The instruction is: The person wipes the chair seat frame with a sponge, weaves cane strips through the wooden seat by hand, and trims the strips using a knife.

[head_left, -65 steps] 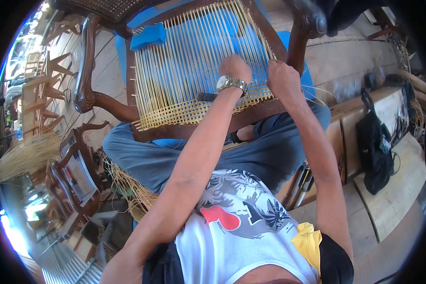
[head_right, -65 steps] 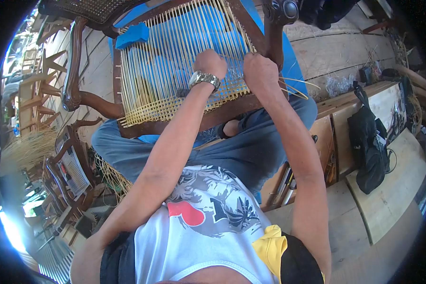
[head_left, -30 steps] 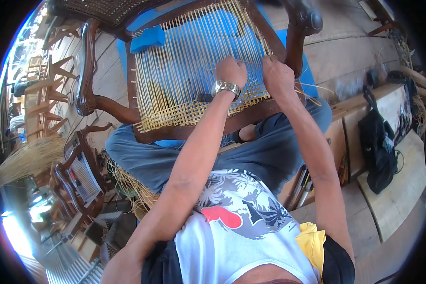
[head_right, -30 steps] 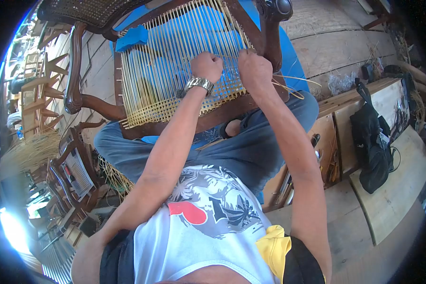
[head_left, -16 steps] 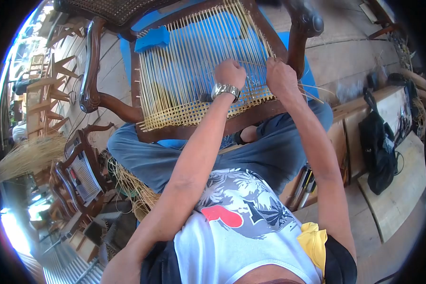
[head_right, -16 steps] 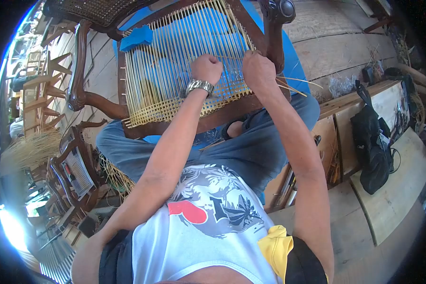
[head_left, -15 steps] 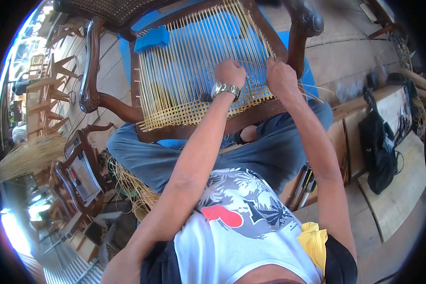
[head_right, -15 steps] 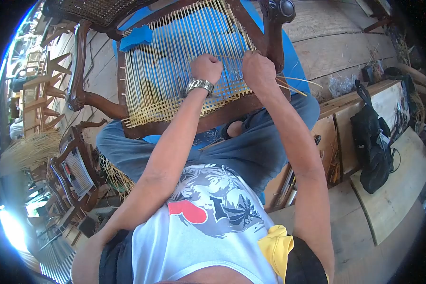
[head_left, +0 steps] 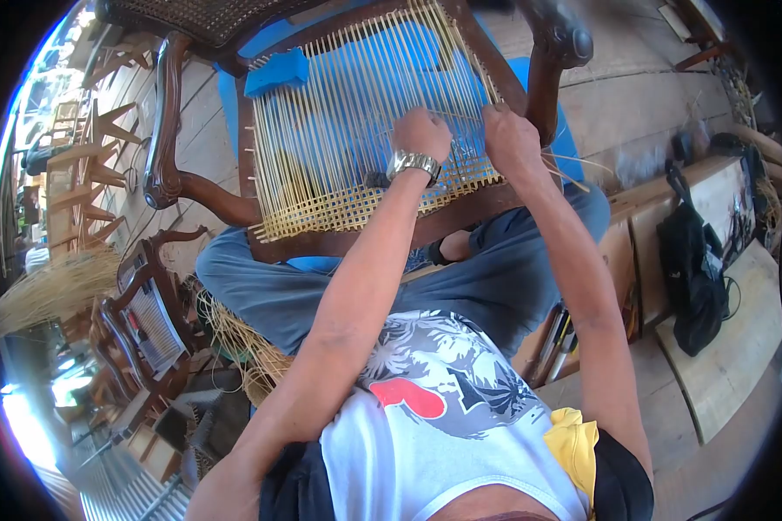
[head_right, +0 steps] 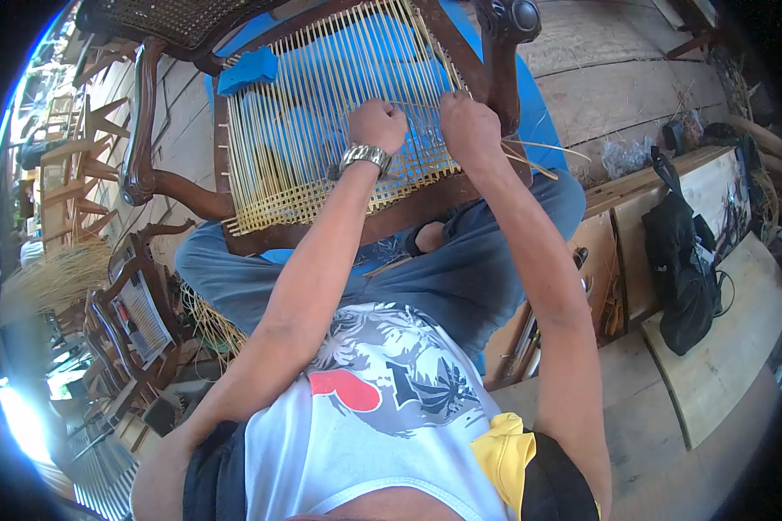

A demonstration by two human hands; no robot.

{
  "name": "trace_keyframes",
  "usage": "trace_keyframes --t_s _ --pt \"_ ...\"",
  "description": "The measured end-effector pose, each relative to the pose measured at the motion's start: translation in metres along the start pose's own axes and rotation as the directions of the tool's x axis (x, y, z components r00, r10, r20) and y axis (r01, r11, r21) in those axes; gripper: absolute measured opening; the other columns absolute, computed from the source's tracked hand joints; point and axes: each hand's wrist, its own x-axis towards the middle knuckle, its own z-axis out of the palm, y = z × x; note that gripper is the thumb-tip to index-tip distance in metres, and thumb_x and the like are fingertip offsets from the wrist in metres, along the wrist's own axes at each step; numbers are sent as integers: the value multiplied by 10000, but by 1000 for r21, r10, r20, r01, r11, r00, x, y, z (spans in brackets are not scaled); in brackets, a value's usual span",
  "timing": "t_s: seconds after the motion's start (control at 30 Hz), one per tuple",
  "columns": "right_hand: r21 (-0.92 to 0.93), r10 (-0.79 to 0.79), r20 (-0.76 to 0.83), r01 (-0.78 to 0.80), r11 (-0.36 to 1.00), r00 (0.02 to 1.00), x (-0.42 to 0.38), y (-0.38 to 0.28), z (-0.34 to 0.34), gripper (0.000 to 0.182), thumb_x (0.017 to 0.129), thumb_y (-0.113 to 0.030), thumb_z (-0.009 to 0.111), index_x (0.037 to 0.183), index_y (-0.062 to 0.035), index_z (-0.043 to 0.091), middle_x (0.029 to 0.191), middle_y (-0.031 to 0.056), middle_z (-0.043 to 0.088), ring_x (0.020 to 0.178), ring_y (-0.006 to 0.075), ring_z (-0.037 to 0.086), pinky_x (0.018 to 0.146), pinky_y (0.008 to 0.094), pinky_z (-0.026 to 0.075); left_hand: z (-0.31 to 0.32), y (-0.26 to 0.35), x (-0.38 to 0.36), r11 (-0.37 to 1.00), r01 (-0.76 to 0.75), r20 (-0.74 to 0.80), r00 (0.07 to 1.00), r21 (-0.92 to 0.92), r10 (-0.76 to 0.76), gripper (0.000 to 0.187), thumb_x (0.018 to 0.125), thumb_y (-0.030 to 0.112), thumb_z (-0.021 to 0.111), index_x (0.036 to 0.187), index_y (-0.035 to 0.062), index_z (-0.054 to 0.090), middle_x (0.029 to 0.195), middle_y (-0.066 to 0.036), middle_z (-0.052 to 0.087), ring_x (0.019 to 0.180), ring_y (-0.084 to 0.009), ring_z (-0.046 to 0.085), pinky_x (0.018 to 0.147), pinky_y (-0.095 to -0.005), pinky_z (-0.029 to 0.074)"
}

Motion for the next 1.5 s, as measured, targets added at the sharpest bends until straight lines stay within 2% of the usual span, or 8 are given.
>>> trace_keyframes --t_s 0.1,0.5,0.6,0.8,0.9,1.2,1.37,1.5 --pt "-28 -30 -61 29 999 998 -6 1 -1 108 858 -26 585 956 3 623 928 204 683 806 365 731 703 416 606 11 -14 4 991 22 -139 989 -135 -41 226 871 201 619 886 -4 714 930 -243 722 903 -429 694 832 -505 552" --pt "-137 48 -5 -49 989 999 -4 -1 -3 135 877 -70 577 975 17 612 966 226 690 779 354 735 676 412 610 13 -18 19 988 -26 -89 995 153 40 267 818 239 653 662 35 726 682 -210 684 654 -363 685 695 -493 565" --pt "-169 16 -25 -20 985 1000 -2 0 4 139 863 -64 598 983 7 612 959 203 685 781 323 737 668 394 610 -1 -9 14 986 81 74 993 146 -93 259 877 216 642 924 -27 717 929 -266 715 895 -425 698 823 -505 561" --pt "-106 -29 -85 20 994 996 -7 -1 2 163 839 -42 625 995 3 615 937 189 677 771 289 737 664 369 613 9 -23 8 998 -53 -288 956 34 60 215 813 229 662 747 37 732 739 -202 711 728 -367 703 711 -497 566" --pt "-130 -13 -79 3 992 997 -5 2 3 149 852 -54 608 986 10 621 921 196 688 756 298 740 664 373 616 4 -24 18 995 22 -50 999 97 -17 223 818 247 675 831 40 756 840 -213 733 778 -370 713 749 -489 575" --pt "-148 6 -58 -15 989 998 0 2 8 112 866 -60 584 933 14 634 930 231 707 757 321 747 654 389 615 -11 -10 16 980 70 52 995 184 -81 267 906 214 601 963 -24 709 959 -258 722 904 -423 705 815 -473 581" --pt "-26 0 -90 -3 1000 996 0 -1 10 110 883 -44 555 958 -8 626 935 236 705 816 344 741 692 415 610 20 -56 43 993 -102 -96 991 -52 97 265 972 183 550 1119 -7 660 884 -193 749 737 -283 752 638 -376 611" --pt "-54 71 -30 -72 996 997 1 -6 -3 105 883 -41 553 948 -20 632 936 218 715 846 348 741 715 443 605 -24 -28 43 972 130 329 943 -197 -60 246 1021 135 492 1127 -10 661 878 -144 764 713 -195 760 567 -281 608"
